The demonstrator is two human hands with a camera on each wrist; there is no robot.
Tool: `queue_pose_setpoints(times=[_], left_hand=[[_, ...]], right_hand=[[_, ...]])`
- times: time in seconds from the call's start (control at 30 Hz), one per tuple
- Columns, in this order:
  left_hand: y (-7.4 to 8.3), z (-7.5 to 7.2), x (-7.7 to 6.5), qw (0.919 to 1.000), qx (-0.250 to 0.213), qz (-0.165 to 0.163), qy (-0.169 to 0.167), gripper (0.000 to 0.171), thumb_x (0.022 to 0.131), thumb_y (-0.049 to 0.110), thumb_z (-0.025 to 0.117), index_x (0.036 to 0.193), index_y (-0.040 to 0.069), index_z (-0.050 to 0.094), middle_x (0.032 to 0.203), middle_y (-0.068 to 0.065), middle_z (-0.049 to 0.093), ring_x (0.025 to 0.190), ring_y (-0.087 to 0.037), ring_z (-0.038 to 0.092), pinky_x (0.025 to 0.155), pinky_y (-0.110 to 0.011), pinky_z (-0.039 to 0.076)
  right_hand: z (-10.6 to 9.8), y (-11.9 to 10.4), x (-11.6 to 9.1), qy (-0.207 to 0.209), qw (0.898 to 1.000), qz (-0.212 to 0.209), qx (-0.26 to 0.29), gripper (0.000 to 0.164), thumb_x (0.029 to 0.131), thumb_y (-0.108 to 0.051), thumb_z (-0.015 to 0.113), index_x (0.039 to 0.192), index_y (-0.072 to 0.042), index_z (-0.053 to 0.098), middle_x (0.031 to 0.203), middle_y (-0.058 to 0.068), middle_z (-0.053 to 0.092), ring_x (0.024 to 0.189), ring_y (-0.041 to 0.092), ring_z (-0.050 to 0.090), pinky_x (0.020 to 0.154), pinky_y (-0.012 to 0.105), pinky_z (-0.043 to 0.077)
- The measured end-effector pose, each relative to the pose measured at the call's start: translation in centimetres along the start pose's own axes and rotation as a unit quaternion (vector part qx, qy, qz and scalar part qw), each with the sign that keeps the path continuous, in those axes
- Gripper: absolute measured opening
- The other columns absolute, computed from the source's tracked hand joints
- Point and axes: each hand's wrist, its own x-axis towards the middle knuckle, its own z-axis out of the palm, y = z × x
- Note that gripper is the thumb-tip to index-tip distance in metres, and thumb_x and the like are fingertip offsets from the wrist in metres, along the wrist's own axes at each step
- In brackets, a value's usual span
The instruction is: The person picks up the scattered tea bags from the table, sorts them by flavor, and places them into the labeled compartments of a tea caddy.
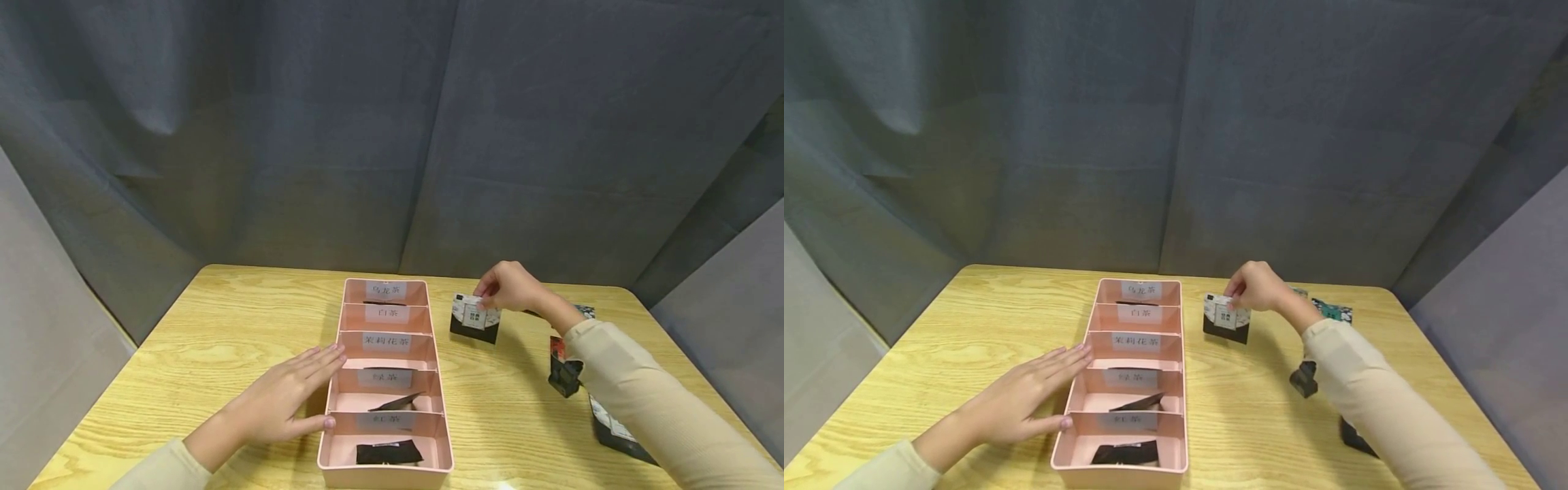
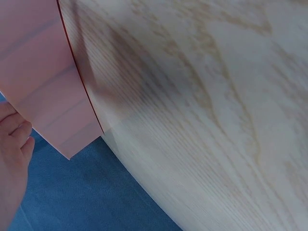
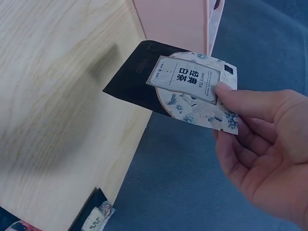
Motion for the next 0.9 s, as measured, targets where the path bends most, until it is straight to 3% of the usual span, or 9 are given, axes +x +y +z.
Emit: queue_pose_setpoints(times=[0.4,0.9], left_hand=[[0.1,-0.1,0.0,1.0000,-0.004,-0.003,-0.003,0.081,0.087,0.050,0.062,0.148,0.004,0.036,0.154,-0.013,0.038,0.141,-0.027,0.042,0.114,-0.042,0.039],[0.3,-0.3,-0.1,0.9999,-0.003,-0.007,-0.007,0.081,0.087,0.050,0.063,0.147,0.003,0.037,0.154,-0.013,0.038,0.141,-0.028,0.041,0.115,-0.041,0.039]], right_hand=[[-1.2,-1.6,0.1,0.002,1.000,-0.010,-0.017,0.004,0.078,-0.007,0.077,0.081,-0.006,0.076,0.078,0.006,0.075,0.068,0.008,0.066,0.061,0.026,0.057],[-3.2,-4.4,0.6,0.014,0.999,-0.034,-0.029,0.004,0.079,-0.012,0.077,0.081,-0.008,0.077,0.077,0.004,0.075,0.065,0.006,0.066,0.060,0.024,0.057]])
